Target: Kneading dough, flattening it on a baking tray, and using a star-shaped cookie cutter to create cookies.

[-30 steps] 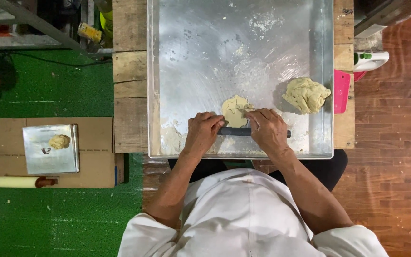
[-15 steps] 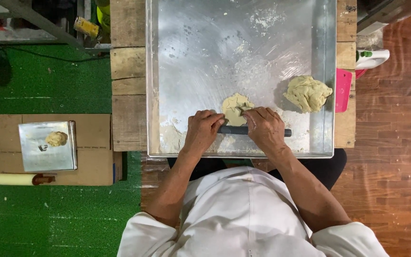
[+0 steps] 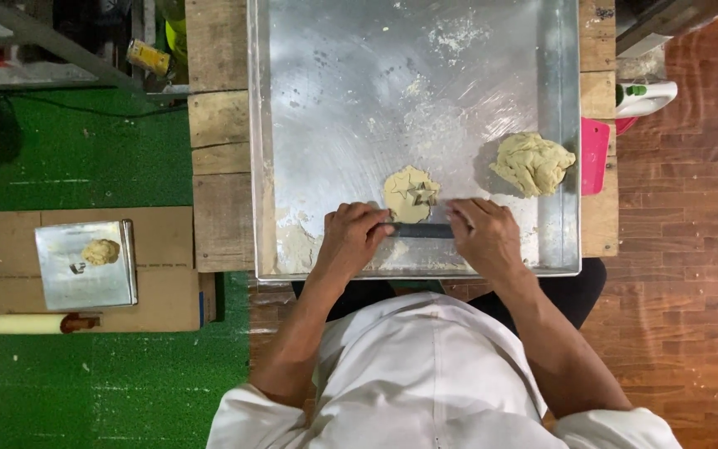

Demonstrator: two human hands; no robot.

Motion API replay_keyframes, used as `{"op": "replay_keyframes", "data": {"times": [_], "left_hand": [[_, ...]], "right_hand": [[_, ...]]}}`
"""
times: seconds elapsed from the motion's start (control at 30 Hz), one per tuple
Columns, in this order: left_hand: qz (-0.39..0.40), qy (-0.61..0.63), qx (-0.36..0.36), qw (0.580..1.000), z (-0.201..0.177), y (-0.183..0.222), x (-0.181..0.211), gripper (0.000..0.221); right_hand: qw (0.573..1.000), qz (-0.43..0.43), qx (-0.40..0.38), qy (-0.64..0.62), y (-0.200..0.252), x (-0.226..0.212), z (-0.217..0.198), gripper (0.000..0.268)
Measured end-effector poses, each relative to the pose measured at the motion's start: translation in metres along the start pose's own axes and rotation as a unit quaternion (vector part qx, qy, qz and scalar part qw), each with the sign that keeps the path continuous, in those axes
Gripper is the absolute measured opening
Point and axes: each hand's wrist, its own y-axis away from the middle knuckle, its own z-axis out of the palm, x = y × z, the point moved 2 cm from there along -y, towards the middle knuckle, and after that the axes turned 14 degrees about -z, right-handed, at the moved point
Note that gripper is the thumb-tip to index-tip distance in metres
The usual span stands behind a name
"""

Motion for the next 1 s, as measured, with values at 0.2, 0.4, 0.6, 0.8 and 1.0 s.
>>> {"op": "replay_keyframes", "data": {"times": [0.2, 0.4, 0.6, 0.8, 1.0], "left_hand": [[0.039, -0.098, -0.052, 0.993, 0.01, 0.006, -0.007, 0.033], [0.027, -0.132, -0.07, 0.988, 0.017, 0.002, -0.008, 0.029], [0.03, -0.08, -0.055, 0.995, -0.014, -0.021, 0.008, 0.03], [0.073, -0.063, -0.008, 0.995, -0.001, -0.048, -0.007, 0.029], [0.059, -0.045, -0.048, 0.996, 0.014, -0.05, -0.022, 0.036]], "right_hand": [[0.997, -0.037, -0.071, -0.019, 0.009, -0.019, -0.053, 0.023], [0.997, -0.031, -0.066, -0.02, 0.015, 0.001, -0.029, 0.025], [0.998, -0.058, -0.015, -0.009, -0.012, 0.007, -0.035, 0.022], [0.996, -0.086, 0.011, 0.006, -0.026, 0.022, -0.032, 0.017], [0.993, -0.057, 0.037, -0.098, -0.029, 0.026, -0.029, 0.013]]}}
